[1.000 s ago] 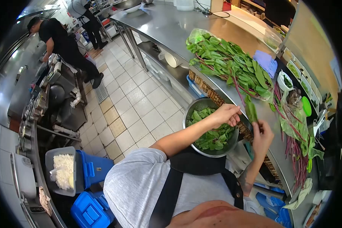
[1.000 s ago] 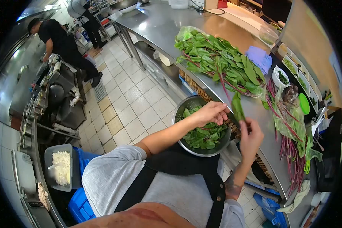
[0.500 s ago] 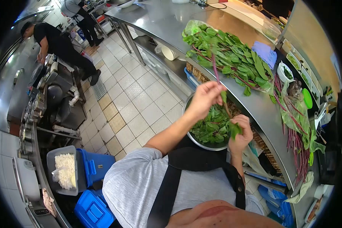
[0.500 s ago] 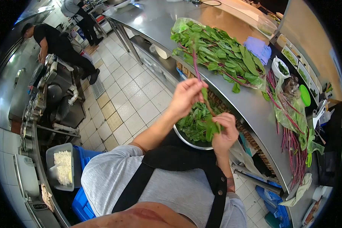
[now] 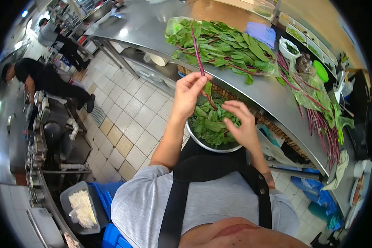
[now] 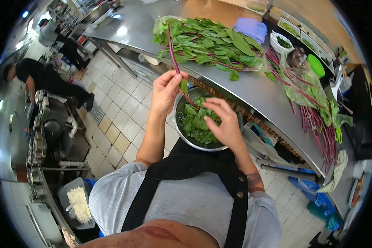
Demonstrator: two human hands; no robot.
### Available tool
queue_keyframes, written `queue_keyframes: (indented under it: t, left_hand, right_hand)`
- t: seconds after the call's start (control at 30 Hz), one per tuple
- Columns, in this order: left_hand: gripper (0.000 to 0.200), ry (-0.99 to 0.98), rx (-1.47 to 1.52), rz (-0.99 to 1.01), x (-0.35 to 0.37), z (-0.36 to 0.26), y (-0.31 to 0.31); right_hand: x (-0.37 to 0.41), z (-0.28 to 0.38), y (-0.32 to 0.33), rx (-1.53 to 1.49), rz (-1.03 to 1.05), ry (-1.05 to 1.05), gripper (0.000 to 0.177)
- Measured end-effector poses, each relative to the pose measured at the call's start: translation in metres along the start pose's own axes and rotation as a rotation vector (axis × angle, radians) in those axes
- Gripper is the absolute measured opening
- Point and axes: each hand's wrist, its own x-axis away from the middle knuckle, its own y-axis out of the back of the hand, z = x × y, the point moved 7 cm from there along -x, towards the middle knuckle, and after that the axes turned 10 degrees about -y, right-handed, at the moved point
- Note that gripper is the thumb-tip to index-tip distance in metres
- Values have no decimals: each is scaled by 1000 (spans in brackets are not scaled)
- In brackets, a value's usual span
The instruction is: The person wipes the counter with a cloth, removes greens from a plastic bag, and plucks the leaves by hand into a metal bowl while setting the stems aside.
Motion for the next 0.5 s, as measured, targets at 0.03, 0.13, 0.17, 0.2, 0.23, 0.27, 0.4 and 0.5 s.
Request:
queue_keyframes:
  t: [0.03, 0.13, 0.17, 0.2, 0.23, 0.27, 0.4, 0.5]
  left_hand:
    - [15, 51, 33, 19, 5, 5, -5]
    - [15, 47, 59, 83, 13, 15, -22]
    - [14, 47, 51, 89, 16, 17, -26]
    - [14, 44, 41, 93, 17, 18, -30]
    - [13, 37, 30, 94, 18, 18, -32]
    - [13, 43, 28, 56, 18, 20, -29]
    - [15, 56, 67, -90, 6, 19, -11]
    - [18, 95, 113, -163, 0, 17, -3]
  right_hand:
    - [-5, -3, 5, -17, -33, -14, 31]
    - [-21, 5, 13, -87, -118, -91, 24]
    - [-26, 10, 12, -43, -122, -85, 23]
    - [-29, 12, 11, -1, -124, -77, 22]
    - [-29, 9, 8, -7, -136, -87, 22]
    - [-29, 4, 2, -15, -145, -92, 21]
    - [-22, -5, -7, -97, -169, -85, 17]
    - [-6, -11, -15, -197, -101, -58, 12]
